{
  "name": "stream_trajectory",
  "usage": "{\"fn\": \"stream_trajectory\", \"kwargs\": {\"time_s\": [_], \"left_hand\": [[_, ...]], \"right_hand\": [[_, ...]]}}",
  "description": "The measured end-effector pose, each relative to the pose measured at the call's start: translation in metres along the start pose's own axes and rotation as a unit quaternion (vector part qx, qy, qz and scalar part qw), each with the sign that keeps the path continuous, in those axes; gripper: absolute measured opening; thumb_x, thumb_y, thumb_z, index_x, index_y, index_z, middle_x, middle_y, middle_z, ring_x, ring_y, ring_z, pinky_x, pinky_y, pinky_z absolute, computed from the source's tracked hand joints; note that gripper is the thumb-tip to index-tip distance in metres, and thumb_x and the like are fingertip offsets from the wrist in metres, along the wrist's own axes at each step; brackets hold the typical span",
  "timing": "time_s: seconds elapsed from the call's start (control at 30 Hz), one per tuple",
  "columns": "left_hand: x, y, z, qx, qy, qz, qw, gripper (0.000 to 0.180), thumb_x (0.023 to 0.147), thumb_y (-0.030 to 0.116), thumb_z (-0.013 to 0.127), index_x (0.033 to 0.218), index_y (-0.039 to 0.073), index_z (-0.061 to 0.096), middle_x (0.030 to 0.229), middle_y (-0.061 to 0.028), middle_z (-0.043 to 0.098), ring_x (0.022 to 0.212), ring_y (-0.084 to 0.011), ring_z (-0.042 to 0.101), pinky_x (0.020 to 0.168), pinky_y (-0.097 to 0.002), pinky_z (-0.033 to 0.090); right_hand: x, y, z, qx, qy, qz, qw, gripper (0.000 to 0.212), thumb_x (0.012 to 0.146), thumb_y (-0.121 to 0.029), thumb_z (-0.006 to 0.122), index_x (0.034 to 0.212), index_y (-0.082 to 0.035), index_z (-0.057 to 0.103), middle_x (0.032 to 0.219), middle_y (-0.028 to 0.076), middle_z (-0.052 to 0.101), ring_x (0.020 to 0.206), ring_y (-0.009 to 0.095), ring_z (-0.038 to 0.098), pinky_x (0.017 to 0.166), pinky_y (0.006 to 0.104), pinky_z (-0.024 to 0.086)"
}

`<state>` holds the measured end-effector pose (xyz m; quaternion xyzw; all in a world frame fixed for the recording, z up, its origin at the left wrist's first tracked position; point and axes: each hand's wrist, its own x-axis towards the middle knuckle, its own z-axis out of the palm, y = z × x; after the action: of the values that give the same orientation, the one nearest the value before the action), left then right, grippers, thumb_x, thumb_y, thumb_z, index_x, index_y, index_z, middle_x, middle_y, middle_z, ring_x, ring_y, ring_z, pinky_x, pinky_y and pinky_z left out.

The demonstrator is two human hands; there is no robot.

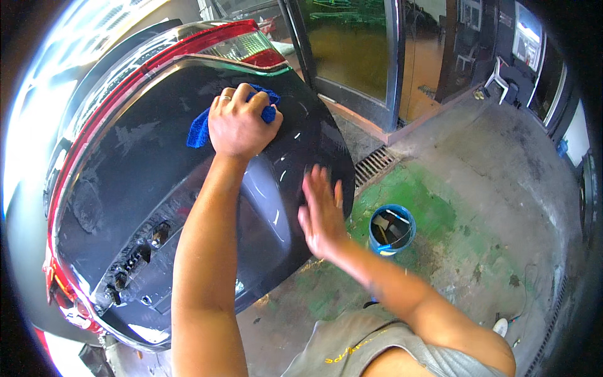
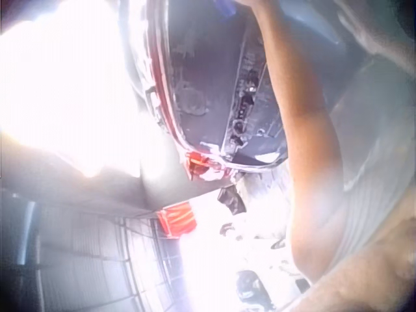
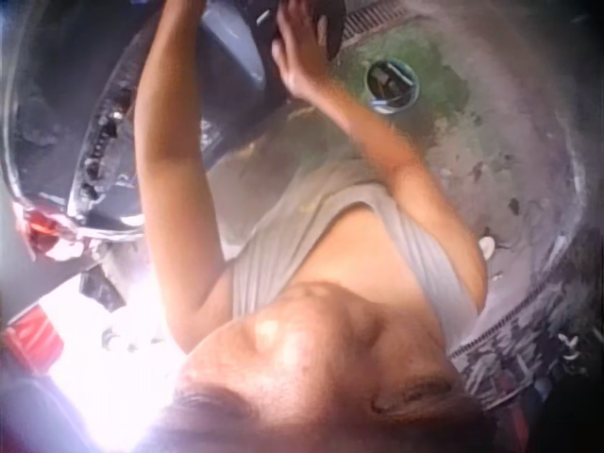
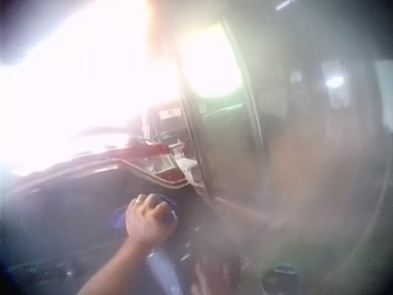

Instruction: The person scrubs the inside of a black car trunk lid with a small abrasive pad and wipes the surface with a blue microfiber cloth. The person repeatedly scrubs and wipes different areas of the lid's interior, including around the license plate recess and mounting points.

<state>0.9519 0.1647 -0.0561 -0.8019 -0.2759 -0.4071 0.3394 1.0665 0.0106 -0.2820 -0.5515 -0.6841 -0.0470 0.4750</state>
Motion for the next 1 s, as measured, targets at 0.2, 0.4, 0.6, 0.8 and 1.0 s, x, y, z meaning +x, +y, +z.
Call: {"fn": "stream_trajectory", "kwargs": {"time_s": [0.2,0.4,0.6,0.8,1.0], "left_hand": [[0.009,0.011,0.001,-0.018,0.001,0.001,1.0,0.017,0.08,0.032,0.084,0.083,0.016,0.078,0.098,-0.0054,0.073,0.095,-0.0306,0.072,0.087,-0.0458,0.058],[-0.003,-0.002,-0.002,-0.009,-0.009,-0.007,1.0,0.018,0.08,0.032,0.084,0.084,0.016,0.08,0.098,-0.0055,0.073,0.096,-0.0308,0.072,0.088,-0.0457,0.059],[0.003,0.001,-0.002,-0.006,-0.016,-0.009,1.0,0.019,0.079,0.033,0.084,0.086,0.016,0.08,0.099,-0.0051,0.073,0.097,-0.0306,0.072,0.089,-0.0457,0.059],[0.004,0.008,0.003,-0.015,0.004,0.0,1.0,0.018,0.078,0.033,0.085,0.084,0.016,0.079,0.099,-0.0054,0.073,0.097,-0.0303,0.072,0.088,-0.0459,0.058],[0.0,-0.002,0.001,0.001,0.008,-0.001,1.0,0.018,0.078,0.031,0.086,0.081,0.016,0.076,0.095,-0.005,0.07,0.094,-0.0299,0.07,0.086,-0.0459,0.057]], "right_hand": [[0.129,0.047,-0.022,-0.027,0.058,0.224,0.973,0.065,0.121,-0.042,0.036,0.17,0.001,0.035,0.18,0.025,0.031,0.169,0.042,0.026,0.13,0.0765,0.018],[0.079,-0.019,-0.007,-0.021,-0.023,0.143,0.989,0.071,0.121,-0.044,0.035,0.175,0.0,0.022,0.185,0.026,0.015,0.172,0.043,0.015,0.13,0.0788,0.012],[0.152,0.022,-0.023,-0.009,0.003,0.232,0.973,0.067,0.121,-0.044,0.034,0.171,0.0,0.032,0.182,0.025,0.025,0.17,0.043,0.021,0.13,0.0765,0.017],[0.147,0.048,-0.03,-0.056,0.011,0.216,0.975,0.065,0.121,-0.044,0.033,0.171,-0.002,0.034,0.183,0.023,0.026,0.168,0.049,0.022,0.128,0.0797,0.017],[0.042,0.106,-0.04,-0.003,-0.075,0.013,0.997,0.071,0.116,-0.029,0.052,0.176,-0.004,0.024,0.185,0.021,0.021,0.171,0.045,0.017,0.133,0.0693,0.019]]}}
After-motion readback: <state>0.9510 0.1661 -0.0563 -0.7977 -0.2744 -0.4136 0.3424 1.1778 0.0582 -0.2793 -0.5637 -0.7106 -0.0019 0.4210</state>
